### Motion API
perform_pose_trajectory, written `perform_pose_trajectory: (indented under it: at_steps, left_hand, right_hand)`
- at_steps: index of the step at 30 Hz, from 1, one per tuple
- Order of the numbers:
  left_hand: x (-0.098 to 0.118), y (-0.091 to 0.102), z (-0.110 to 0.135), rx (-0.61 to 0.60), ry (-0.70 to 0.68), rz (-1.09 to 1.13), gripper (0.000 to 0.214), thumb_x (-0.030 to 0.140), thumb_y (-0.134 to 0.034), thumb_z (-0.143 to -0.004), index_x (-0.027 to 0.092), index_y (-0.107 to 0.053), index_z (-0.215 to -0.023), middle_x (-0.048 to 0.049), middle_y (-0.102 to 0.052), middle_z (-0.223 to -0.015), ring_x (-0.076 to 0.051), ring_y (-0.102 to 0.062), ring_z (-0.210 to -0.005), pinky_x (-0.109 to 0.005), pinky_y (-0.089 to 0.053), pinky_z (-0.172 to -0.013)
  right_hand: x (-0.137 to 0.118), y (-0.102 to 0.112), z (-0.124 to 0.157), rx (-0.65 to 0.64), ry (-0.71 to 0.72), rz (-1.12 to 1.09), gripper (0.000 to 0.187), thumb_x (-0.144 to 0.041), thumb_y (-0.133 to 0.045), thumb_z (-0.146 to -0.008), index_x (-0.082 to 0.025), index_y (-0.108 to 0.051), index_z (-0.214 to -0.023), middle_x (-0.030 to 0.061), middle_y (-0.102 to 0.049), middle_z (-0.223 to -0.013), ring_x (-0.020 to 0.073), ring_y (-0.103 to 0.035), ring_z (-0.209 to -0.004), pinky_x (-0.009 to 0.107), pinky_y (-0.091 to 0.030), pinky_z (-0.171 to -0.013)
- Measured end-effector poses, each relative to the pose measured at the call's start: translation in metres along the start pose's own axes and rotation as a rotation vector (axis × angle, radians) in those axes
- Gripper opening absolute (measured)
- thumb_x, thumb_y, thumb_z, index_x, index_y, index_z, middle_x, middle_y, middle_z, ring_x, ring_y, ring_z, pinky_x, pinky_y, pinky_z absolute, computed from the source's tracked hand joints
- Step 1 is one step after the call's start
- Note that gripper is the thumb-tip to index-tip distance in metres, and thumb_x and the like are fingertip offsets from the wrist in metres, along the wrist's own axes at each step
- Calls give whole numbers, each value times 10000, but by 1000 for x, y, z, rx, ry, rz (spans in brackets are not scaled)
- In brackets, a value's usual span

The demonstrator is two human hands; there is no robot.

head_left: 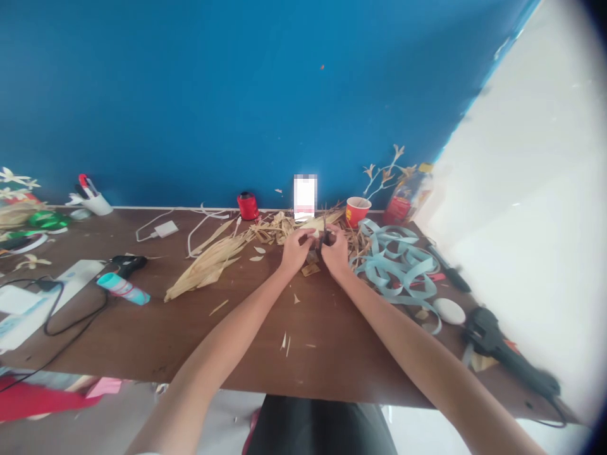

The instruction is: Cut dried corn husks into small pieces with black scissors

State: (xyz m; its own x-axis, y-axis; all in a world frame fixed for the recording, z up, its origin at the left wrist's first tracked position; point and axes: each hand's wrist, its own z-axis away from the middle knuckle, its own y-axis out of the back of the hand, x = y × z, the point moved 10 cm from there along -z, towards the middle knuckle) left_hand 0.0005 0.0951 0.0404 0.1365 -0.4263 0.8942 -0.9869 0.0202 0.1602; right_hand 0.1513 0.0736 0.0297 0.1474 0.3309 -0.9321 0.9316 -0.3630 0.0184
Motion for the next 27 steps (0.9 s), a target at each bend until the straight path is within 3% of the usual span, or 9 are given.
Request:
perform_pose_trajectory:
  at_steps: [8,16,27]
  left_hand:
    - [-3,-1,-1,-4,10,-2,239,200,-617,-796,189,-724,-1010,-93,-704,-1015,-212,-644,-906,-380,-513,-863]
    - [1,0,-2,20,-18,39,231,174,-623,-776,185,-722,-984,-92,-677,-1082,-189,-638,-909,-348,-510,-858]
    - [-14,4,-2,60,98,180,233,201,-695,-728,183,-728,-958,-79,-703,-955,-186,-650,-839,-338,-507,-844]
  right_hand:
    - [-6,1,0,4,42,88,510,-231,-636,-659,-182,-567,-1162,48,-687,-898,214,-640,-801,384,-511,-815]
    - [-6,1,1,1,45,80,478,-241,-624,-682,-187,-552,-1151,52,-688,-909,211,-643,-780,365,-514,-786]
    - [5,2,-2,21,10,42,484,-258,-627,-701,-182,-535,-1170,62,-698,-958,210,-662,-857,348,-517,-820]
